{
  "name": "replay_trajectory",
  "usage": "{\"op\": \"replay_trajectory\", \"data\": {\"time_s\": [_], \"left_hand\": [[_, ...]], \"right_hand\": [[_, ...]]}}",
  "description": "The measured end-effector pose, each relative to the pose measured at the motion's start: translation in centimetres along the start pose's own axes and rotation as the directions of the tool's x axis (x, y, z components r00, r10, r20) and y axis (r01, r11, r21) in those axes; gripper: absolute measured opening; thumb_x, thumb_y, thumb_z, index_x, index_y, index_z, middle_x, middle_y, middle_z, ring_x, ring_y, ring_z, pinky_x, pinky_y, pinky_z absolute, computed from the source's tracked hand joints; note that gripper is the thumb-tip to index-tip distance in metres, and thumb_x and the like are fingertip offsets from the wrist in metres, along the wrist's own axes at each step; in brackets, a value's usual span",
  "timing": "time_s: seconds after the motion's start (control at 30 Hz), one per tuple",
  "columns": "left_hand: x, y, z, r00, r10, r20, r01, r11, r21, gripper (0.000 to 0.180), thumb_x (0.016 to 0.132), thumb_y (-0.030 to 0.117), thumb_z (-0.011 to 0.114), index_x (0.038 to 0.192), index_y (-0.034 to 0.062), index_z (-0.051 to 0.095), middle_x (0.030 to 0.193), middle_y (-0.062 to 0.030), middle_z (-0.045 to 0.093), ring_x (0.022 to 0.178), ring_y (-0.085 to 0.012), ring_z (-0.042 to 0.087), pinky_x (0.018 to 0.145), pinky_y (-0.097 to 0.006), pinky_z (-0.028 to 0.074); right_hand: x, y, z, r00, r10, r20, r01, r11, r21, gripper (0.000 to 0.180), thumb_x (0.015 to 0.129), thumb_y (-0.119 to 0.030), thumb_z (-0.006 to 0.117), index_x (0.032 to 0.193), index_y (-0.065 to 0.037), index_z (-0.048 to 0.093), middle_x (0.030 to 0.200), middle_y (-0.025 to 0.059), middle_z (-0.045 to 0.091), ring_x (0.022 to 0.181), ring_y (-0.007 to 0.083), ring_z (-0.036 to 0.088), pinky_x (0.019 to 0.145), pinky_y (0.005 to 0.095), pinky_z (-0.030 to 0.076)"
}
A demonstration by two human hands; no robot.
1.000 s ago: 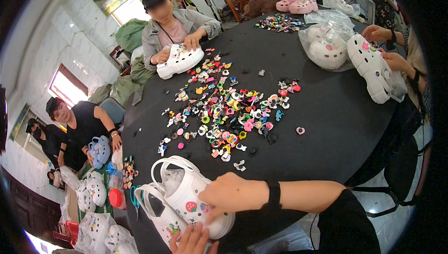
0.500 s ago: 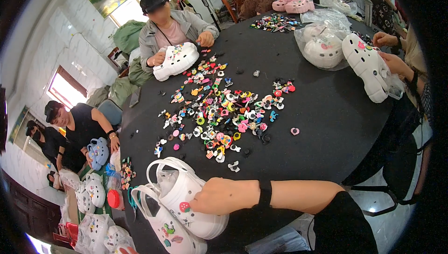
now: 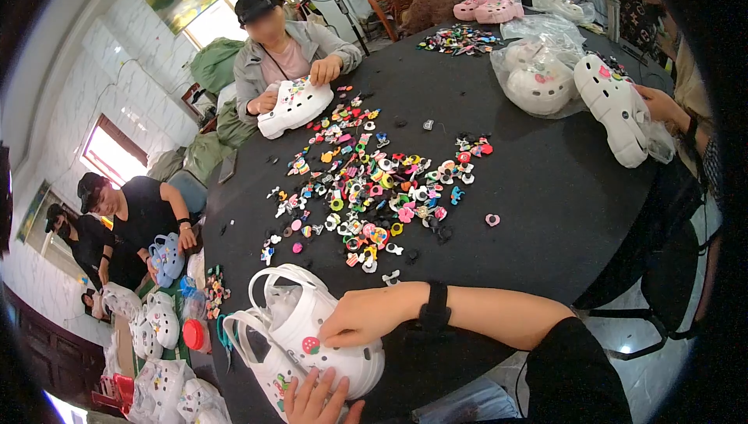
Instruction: Applying decorative charms to white foam clogs.
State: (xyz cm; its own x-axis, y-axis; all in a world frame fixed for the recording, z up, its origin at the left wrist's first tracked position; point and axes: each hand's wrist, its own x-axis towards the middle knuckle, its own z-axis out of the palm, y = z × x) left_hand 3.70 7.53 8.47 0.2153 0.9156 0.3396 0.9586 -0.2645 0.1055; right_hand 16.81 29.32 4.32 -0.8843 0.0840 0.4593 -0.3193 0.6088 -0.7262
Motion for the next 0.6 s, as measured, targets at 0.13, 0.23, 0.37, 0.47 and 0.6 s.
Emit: {"op": "replay_trajectory", "data": {"time_s": [0.13, 0.23, 0.37, 0.47, 0.6], "left_hand": [[0.2, 0.1, 0.0, 1.0, -0.006, -0.027, 0.006, 1.0, 0.006, 0.04, 0.079, 0.023, 0.071, 0.116, 0.0101, 0.065, 0.125, -0.0102, 0.061, 0.12, -0.031, 0.054, 0.103, -0.049, 0.033], [0.3, 0.3, -0.2, 0.999, -0.007, -0.032, 0.007, 1.0, 0.008, 0.038, 0.08, 0.022, 0.07, 0.115, 0.0096, 0.066, 0.124, -0.0107, 0.062, 0.118, -0.0315, 0.055, 0.102, -0.048, 0.034], [-0.7, 0.2, 0.7, 0.992, 0.008, -0.127, -0.01, 1.0, -0.019, 0.031, 0.079, 0.014, 0.071, 0.108, 0.0062, 0.068, 0.117, -0.0113, 0.064, 0.112, -0.0308, 0.059, 0.092, -0.043, 0.043], [-0.9, -0.3, 1.1, 0.973, 0.046, -0.228, -0.064, 0.995, -0.075, 0.023, 0.077, 0.006, 0.072, 0.099, 0.0029, 0.07, 0.106, -0.0109, 0.067, 0.105, -0.0299, 0.063, 0.083, -0.039, 0.048], [-0.8, -0.1, 0.8, 0.962, 0.041, -0.269, -0.068, 0.993, -0.092, 0.02, 0.077, 0.003, 0.072, 0.096, 0.0021, 0.07, 0.102, -0.0113, 0.069, 0.102, -0.0296, 0.065, 0.081, -0.04, 0.05]], "right_hand": [[0.2, -0.6, -0.2, 1.0, -0.009, 0.013, 0.009, 1.0, -0.007, 0.022, 0.096, -0.025, 0.052, 0.086, -0.006, 0.058, 0.072, 0.0136, 0.061, 0.065, 0.0344, 0.06, 0.056, 0.0404, 0.048], [0.1, -2.3, 0.3, 0.984, 0.175, 0.045, -0.151, 0.934, -0.324, 0.024, 0.093, -0.029, 0.052, 0.086, -0.007, 0.06, 0.073, 0.0141, 0.063, 0.067, 0.0357, 0.063, 0.058, 0.0431, 0.05], [-0.1, -4.3, 0.6, 0.986, 0.16, -0.043, -0.162, 0.882, -0.443, 0.029, 0.092, -0.034, 0.056, 0.083, -0.007, 0.061, 0.066, 0.0117, 0.063, 0.063, 0.0323, 0.065, 0.053, 0.0407, 0.049], [0.0, -3.7, 0.4, 0.973, 0.228, -0.029, -0.209, 0.825, -0.525, 0.033, 0.09, -0.037, 0.057, 0.081, -0.006, 0.06, 0.064, 0.0121, 0.062, 0.06, 0.0326, 0.064, 0.052, 0.0403, 0.048], [0.5, -3.5, -0.5, 0.953, 0.301, 0.026, -0.245, 0.821, -0.516, 0.036, 0.09, -0.04, 0.059, 0.078, -0.006, 0.06, 0.063, 0.0118, 0.062, 0.059, 0.0319, 0.064, 0.05, 0.0396, 0.048]]}}
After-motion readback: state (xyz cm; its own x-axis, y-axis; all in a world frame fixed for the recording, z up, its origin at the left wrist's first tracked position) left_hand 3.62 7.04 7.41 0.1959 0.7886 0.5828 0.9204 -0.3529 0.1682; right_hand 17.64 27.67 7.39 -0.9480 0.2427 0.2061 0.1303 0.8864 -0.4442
